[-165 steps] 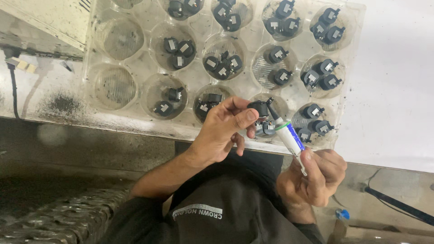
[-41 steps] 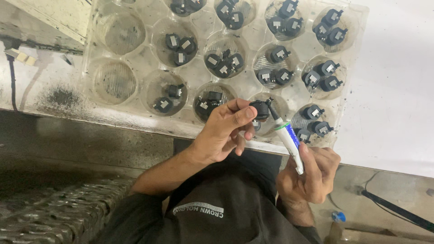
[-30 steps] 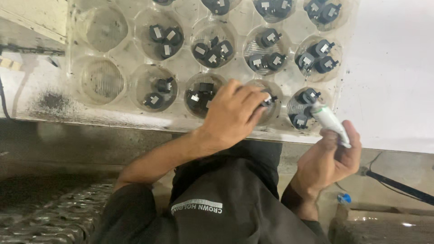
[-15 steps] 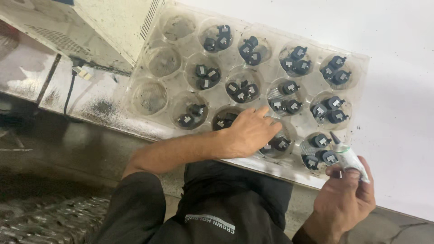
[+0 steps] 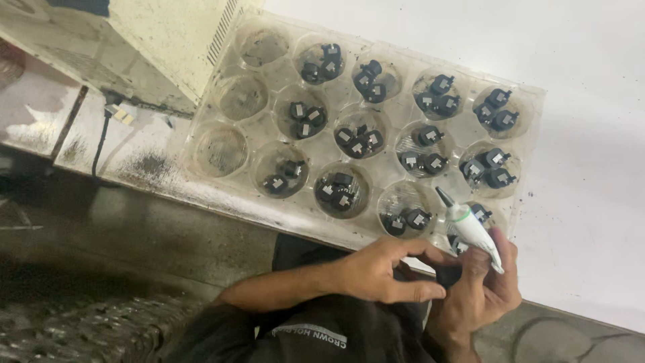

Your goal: The person picks black plug-shaped components one at a time from a molded tray and squeezes adhesive from a small tube onto each component, then places it back in the tray. They repeat this gluing cycle across many components in the tray.

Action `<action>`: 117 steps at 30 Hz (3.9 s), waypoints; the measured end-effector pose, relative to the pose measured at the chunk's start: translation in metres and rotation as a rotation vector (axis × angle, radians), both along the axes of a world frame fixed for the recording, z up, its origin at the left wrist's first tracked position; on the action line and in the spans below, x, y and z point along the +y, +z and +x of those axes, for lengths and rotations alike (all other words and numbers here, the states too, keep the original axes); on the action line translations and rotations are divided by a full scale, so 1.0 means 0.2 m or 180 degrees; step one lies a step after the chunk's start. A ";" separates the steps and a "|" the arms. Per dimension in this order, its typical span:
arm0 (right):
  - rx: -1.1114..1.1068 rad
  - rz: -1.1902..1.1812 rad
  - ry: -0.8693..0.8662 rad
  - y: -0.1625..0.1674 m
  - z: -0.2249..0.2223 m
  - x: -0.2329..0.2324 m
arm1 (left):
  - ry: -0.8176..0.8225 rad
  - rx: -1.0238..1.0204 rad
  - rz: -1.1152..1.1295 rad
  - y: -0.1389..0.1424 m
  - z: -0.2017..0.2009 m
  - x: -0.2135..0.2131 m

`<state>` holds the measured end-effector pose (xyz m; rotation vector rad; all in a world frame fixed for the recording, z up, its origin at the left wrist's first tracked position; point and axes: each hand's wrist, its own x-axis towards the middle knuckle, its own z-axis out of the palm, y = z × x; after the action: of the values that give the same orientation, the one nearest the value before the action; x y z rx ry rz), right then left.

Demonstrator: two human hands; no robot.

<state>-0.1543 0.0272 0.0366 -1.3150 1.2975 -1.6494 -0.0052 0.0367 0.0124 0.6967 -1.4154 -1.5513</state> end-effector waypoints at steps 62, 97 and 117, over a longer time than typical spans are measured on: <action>0.2297 -0.1428 -0.0167 -0.10 -0.08 0.03 | 0.0919 0.2186 0.1930 -0.08 0.15 -0.15; -0.0513 -0.0429 -0.0116 -0.27 -0.10 0.05 | 0.1103 -0.0811 -0.0396 0.11 0.03 -0.05; 0.1486 -0.1787 -0.0129 -0.13 -0.05 0.04 | 0.0895 0.2114 0.1184 0.03 0.20 -0.13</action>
<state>-0.1648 0.0358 0.0100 -2.1188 1.1452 -1.8850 0.0354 0.0112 0.0192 0.4931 -0.5238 -1.6231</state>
